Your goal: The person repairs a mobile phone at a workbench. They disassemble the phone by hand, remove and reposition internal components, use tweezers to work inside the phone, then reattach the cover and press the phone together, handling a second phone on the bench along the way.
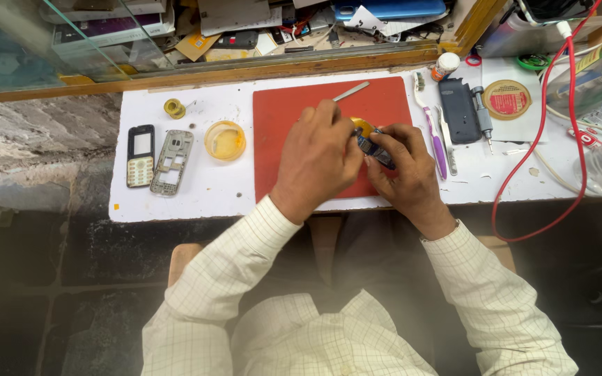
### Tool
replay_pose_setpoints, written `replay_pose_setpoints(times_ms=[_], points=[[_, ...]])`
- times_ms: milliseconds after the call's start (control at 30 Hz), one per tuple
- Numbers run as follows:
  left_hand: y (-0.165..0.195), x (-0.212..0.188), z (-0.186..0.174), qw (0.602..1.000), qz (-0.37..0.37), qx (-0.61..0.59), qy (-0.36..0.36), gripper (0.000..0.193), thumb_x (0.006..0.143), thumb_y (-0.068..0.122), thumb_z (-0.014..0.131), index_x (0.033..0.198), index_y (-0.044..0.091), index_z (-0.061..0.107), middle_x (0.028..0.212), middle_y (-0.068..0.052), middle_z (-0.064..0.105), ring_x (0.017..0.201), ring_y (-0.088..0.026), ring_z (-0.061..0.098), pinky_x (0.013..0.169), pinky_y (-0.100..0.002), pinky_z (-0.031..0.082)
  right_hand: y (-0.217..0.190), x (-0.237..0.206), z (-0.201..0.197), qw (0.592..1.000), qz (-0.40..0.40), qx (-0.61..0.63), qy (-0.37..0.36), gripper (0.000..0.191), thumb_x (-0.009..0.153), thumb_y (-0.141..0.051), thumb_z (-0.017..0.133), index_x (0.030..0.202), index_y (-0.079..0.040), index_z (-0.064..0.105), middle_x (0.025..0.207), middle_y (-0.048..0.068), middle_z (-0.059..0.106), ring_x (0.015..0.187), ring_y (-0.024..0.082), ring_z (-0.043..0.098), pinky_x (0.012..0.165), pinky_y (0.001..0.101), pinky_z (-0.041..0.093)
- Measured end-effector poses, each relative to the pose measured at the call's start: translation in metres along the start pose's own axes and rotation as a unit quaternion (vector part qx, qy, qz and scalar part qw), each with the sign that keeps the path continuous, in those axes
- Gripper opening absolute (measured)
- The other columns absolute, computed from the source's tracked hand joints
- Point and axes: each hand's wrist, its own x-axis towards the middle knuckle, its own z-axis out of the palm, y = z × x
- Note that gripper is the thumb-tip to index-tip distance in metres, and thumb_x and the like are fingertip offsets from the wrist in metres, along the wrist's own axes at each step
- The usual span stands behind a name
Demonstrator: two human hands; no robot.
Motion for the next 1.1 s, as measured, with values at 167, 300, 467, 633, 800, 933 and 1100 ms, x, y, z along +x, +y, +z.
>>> replay_pose_setpoints(times_ms=[167,300,467,633,800,933,1100], points=[[-0.016,0.014,0.001,0.993,-0.034,-0.109,0.0,0.012,0.084,0.015,0.069,0.084,0.004,0.068,0.09,-0.011,0.069,0.089,-0.03,0.066,0.077,-0.042,0.053,-0.005,0.005,-0.004,1.0,-0.008,0.005,-0.008,0.035,0.093,-0.006,0.077,0.126,0.002,0.064,0.122,0.018,0.056,0.106,0.031,0.067,0.085,0.0376,0.062],[-0.021,0.023,-0.004,0.986,-0.081,-0.14,-0.04,0.018,0.083,0.018,0.069,0.079,0.001,0.065,0.077,-0.012,0.07,0.074,-0.031,0.067,0.066,-0.043,0.052,-0.008,0.007,-0.006,1.0,-0.013,0.003,-0.014,0.036,0.092,-0.005,0.078,0.125,0.002,0.065,0.12,0.018,0.057,0.103,0.031,0.066,0.082,0.0383,0.06],[-0.02,0.023,-0.009,0.952,-0.184,-0.229,-0.09,0.018,0.087,0.02,0.064,0.085,0.002,0.066,0.072,-0.008,0.07,0.056,-0.022,0.066,0.055,-0.036,0.052,-0.011,0.008,-0.008,1.0,-0.016,0.013,-0.018,0.035,0.093,-0.005,0.077,0.125,0.002,0.064,0.121,0.018,0.057,0.104,0.031,0.067,0.084,0.038,0.06],[-0.037,0.018,0.006,0.937,-0.162,-0.302,-0.065,0.016,0.088,0.016,0.068,0.086,0.0,0.067,0.073,-0.005,0.07,0.064,-0.009,0.061,0.057,-0.027,0.05,-0.011,0.009,-0.009,1.0,-0.021,0.01,-0.018,0.036,0.092,-0.004,0.077,0.125,0.003,0.065,0.121,0.018,0.058,0.103,0.03,0.067,0.083,0.0381,0.059],[-0.058,0.01,0.024,0.891,-0.174,-0.413,-0.067,0.014,0.09,0.011,0.067,0.091,-0.002,0.068,0.078,-0.003,0.071,0.07,-0.004,0.063,0.061,-0.022,0.052,-0.01,0.009,-0.008,0.999,-0.034,-0.004,-0.014,0.037,0.089,-0.001,0.077,0.124,0.002,0.066,0.12,0.017,0.058,0.106,0.031,0.065,0.087,0.039,0.059],[-0.064,0.004,0.031,0.855,-0.252,-0.444,-0.091,0.013,0.089,0.011,0.066,0.094,-0.001,0.067,0.076,-0.001,0.07,0.064,-0.003,0.061,0.049,-0.021,0.051,-0.009,0.009,-0.009,0.999,-0.024,0.004,-0.038,0.039,0.086,-0.001,0.076,0.124,0.002,0.067,0.121,0.017,0.058,0.109,0.031,0.064,0.09,0.0392,0.058],[-0.065,-0.001,0.035,0.869,-0.267,-0.407,-0.095,0.013,0.089,0.01,0.068,0.096,-0.001,0.069,0.073,-0.003,0.066,0.059,-0.004,0.056,0.045,-0.022,0.049,-0.006,0.011,-0.009,0.996,-0.01,0.021,-0.083,0.042,0.083,-0.005,0.079,0.123,0.001,0.066,0.121,0.017,0.058,0.108,0.031,0.063,0.09,0.0388,0.056]])
